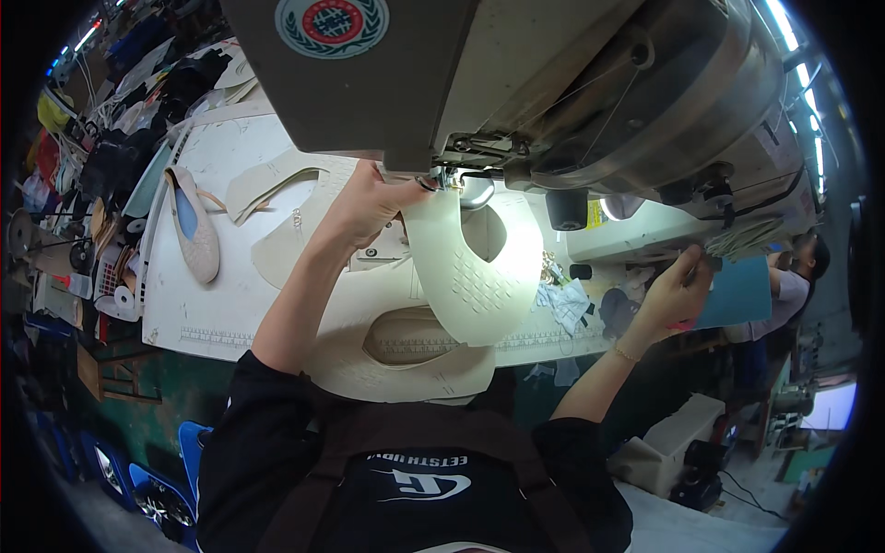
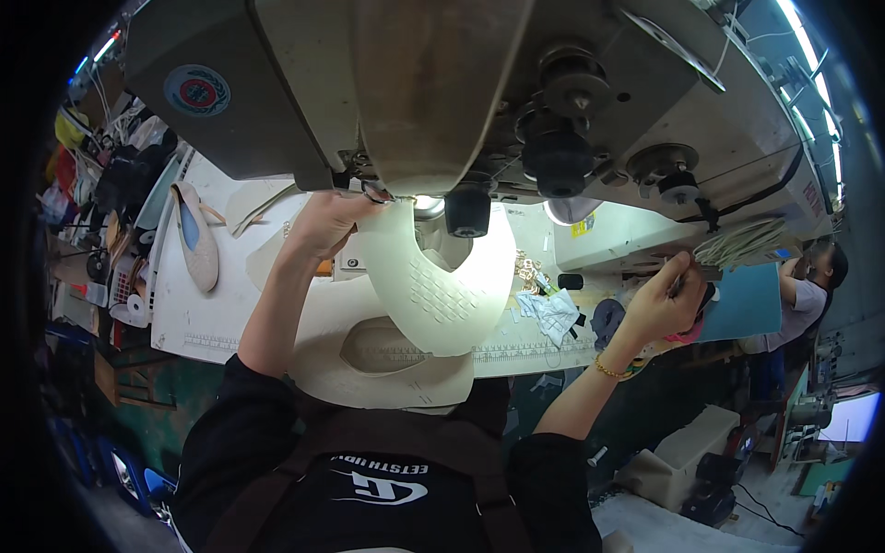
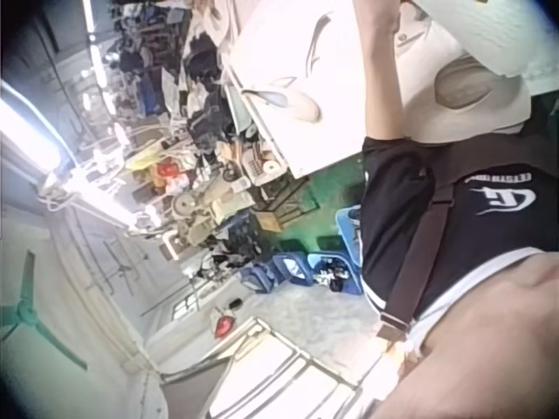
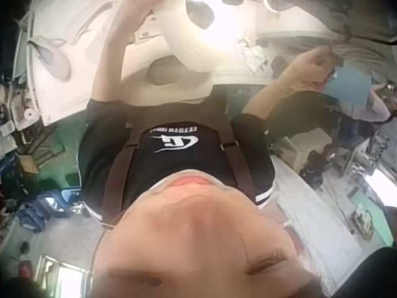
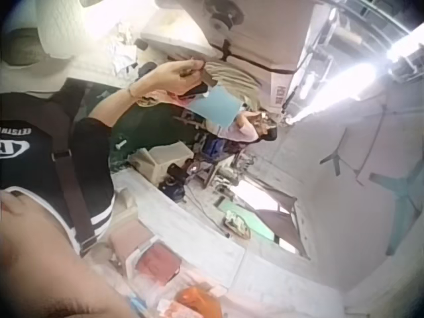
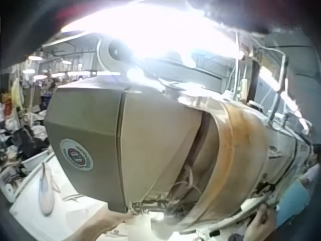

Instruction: The person stitches shoe upper components together and attaches metal hardware using a sewing machine, trims threads with snips, and hands the assembled pieces to a coworker.

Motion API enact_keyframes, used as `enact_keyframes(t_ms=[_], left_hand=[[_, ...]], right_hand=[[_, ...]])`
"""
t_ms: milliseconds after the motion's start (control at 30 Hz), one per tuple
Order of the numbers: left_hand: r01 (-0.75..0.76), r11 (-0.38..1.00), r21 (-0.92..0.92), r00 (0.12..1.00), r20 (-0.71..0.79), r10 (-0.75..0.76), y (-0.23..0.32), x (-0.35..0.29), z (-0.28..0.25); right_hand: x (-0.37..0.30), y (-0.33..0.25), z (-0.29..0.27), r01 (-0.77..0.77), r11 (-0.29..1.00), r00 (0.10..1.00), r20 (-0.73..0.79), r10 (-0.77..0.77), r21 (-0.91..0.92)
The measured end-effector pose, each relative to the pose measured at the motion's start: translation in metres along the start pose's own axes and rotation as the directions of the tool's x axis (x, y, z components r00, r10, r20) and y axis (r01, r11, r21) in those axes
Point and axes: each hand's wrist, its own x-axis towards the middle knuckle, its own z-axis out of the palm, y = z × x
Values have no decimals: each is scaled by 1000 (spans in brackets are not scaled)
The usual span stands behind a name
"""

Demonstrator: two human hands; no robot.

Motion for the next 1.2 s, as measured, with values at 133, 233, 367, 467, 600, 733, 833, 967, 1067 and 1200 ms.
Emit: enact_keyframes(t_ms=[133, 233, 367, 467, 600, 733, 833, 967, 1067, 1200], left_hand=[[22, 999, 26, 1000, 1, -22, 3, -1, -1], [74, 989, 132, 997, 14, -76, 1, -2, -3], [68, 977, -203, 997, -8, -71, 0, 1, -16], [34, 977, -212, 992, -109, -59, -2, 6, -14], [25, 984, -179, 990, -130, -48, 5, -1, -29], [163, 977, -137, 987, 23, -162, 7, -25, -33], [192, 977, -87, 980, 59, -188, 7, -42, -15], [105, 992, -69, 994, 50, -102, 5, -42, -3], [33, 998, -46, 999, -12, -33, 0, -45, 5], [0, 1000, -32, 999, -49, -1, -1, -49, 13]], right_hand=[[-20, -58, -21, 29, 937, 998, 40, -45, 348], [-57, -120, -41, 69, 766, 853, 360, -378, 639], [-86, -176, -41, -106, 624, 628, 539, -562, 774], [-89, -177, -37, 30, 729, 585, 579, -568, 684], [-87, -156, -32, 75, 685, 576, 529, -623, 724], [-74, -125, -16, 173, 730, 748, 394, -534, 661], [-62, -134, -8, 126, 737, 785, 387, -484, 664], [-65, -135, 5, 43, 774, 747, 494, -445, 632], [-90, -131, 14, -201, 660, 882, 427, -201, 724], [-84, -133, 25, -963, -100, 232, 957, 173, 252]])
